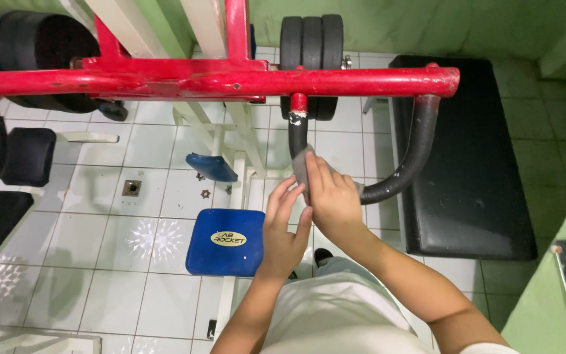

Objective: Wiping down various exercise machines and weights with a cloth.

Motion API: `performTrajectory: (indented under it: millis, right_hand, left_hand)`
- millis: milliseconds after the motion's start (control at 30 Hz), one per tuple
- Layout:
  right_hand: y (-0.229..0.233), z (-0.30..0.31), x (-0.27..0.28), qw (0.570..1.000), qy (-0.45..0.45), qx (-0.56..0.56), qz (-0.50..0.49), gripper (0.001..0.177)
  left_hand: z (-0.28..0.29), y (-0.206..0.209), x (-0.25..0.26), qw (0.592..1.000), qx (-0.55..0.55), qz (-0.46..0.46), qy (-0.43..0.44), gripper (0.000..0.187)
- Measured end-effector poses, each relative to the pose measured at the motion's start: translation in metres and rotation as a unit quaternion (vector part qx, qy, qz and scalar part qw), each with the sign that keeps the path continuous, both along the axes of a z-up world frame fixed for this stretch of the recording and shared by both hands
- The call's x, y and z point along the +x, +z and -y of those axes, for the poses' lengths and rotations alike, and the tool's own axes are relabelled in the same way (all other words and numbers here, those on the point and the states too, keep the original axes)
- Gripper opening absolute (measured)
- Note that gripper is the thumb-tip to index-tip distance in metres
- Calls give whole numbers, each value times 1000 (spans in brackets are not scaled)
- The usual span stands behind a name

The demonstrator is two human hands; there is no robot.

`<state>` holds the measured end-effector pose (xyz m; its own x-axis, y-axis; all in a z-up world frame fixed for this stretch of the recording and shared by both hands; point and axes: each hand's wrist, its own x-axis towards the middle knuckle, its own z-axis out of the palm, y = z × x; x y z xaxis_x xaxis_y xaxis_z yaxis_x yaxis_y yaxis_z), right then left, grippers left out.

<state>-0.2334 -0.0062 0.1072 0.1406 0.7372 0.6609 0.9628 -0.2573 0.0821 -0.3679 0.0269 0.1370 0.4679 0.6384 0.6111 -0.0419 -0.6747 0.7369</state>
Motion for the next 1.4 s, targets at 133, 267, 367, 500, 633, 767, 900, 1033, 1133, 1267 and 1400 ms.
performTrajectory:
  millis: [133,267,367,500,633,767,900,1033,1133,1267,1400]
  right_hand:
    - [-3,7,6,999,17,-5,32,73]
    - [2,12,11,998,28,9,49,70]
    - [11,28,22,995,79,4,63,69]
    - [20,55,58,980,179,-6,89,66]
    - [36,79,92,959,268,-3,98,57]
    - [41,95,125,938,330,22,103,52]
    - [33,99,165,912,403,37,74,59]
    - [39,89,207,891,449,31,64,66]
    - [45,85,218,890,452,36,55,63]
    - [32,86,203,887,455,59,40,59]
    - [21,90,184,886,452,100,43,50]
  left_hand:
    - [6,0,5,1000,-3,-21,-2,41]
    - [19,-10,14,999,-16,-28,11,41]
    - [33,-22,21,999,-8,-22,44,44]
    - [63,-32,46,991,36,-30,124,51]
    - [93,-31,79,978,39,-17,202,40]
    - [117,-34,113,965,73,32,250,35]
    - [132,-36,148,946,117,64,295,32]
    - [130,-25,180,939,128,71,311,37]
    - [128,-18,193,934,144,81,316,37]
    - [136,-26,184,933,135,72,325,34]
    - [145,-34,174,929,117,63,345,27]
